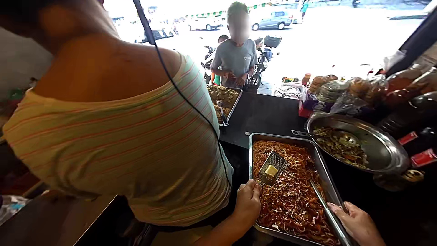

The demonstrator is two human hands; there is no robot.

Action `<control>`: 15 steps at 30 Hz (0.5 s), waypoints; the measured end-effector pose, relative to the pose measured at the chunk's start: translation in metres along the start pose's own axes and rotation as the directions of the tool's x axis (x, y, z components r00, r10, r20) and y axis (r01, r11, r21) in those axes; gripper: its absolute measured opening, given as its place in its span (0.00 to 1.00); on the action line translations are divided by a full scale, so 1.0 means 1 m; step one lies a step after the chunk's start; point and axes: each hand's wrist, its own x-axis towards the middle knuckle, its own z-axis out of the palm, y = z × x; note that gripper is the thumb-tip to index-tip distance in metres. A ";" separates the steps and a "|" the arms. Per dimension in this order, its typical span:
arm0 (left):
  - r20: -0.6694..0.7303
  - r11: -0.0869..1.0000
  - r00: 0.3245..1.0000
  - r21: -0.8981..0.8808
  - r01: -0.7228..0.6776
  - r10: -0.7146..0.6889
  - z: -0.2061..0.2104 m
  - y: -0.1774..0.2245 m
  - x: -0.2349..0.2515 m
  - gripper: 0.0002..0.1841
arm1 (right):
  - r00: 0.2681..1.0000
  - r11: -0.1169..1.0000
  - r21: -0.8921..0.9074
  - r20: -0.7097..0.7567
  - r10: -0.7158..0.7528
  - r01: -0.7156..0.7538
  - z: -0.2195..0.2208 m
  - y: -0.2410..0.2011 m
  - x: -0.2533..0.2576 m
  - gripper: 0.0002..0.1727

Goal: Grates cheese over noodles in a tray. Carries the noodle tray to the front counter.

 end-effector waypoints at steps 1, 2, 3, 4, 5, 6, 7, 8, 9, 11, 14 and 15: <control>-0.002 1.000 1.000 0.007 0.001 -0.001 -0.002 0.000 0.001 0.18 | 1.000 1.000 -0.003 0.000 0.000 0.000 0.001 -0.002 -0.002 0.18; -0.004 1.000 1.000 0.008 0.004 -0.004 -0.003 0.000 0.001 0.18 | 1.000 1.000 -0.007 0.000 -0.003 0.003 0.003 -0.002 -0.003 0.18; -0.004 1.000 1.000 0.007 0.009 -0.009 -0.005 0.000 0.000 0.18 | 1.000 1.000 -0.013 0.001 -0.005 0.005 0.004 -0.003 -0.004 0.18; -0.005 1.000 1.000 0.005 0.011 -0.011 -0.005 0.001 0.000 0.18 | 1.000 1.000 -0.017 -0.005 -0.006 0.006 0.005 -0.003 -0.005 0.18; -0.009 1.000 1.000 0.002 0.007 -0.007 -0.006 0.000 -0.001 0.18 | 1.000 1.000 -0.020 -0.008 -0.001 0.001 0.005 -0.003 -0.006 0.18; -0.014 1.000 1.000 -0.004 -0.001 0.001 -0.006 -0.001 -0.002 0.18 | 1.000 1.000 -0.022 -0.014 0.004 -0.005 0.006 -0.002 -0.006 0.18; -0.018 1.000 1.000 -0.009 -0.007 0.007 -0.005 -0.003 -0.003 0.18 | 1.000 1.000 -0.022 -0.022 0.008 -0.008 0.007 -0.001 -0.007 0.18; -0.018 1.000 1.000 -0.019 -0.010 0.009 -0.005 -0.004 -0.003 0.18 | 0.999 1.000 -0.018 -0.038 0.010 -0.011 0.008 -0.001 -0.007 0.18; -0.021 0.999 1.000 -0.032 -0.012 0.011 -0.004 -0.005 -0.003 0.18 | 0.999 1.000 -0.014 -0.052 0.011 -0.012 0.009 0.000 -0.007 0.18; -0.029 0.999 1.000 -0.045 -0.011 0.009 -0.004 -0.005 -0.003 0.17 | 0.998 1.000 -0.009 -0.066 0.020 -0.021 0.011 0.000 -0.006 0.19; -0.033 1.000 0.999 -0.029 -0.007 0.006 -0.003 -0.003 -0.003 0.17 | 0.995 1.000 -0.006 -0.099 0.020 -0.021 0.013 0.000 -0.004 0.19; -0.033 1.000 0.999 -0.024 -0.006 0.005 -0.003 -0.002 -0.004 0.17 | 0.994 1.000 -0.004 -0.108 0.014 -0.014 0.012 0.001 -0.004 0.19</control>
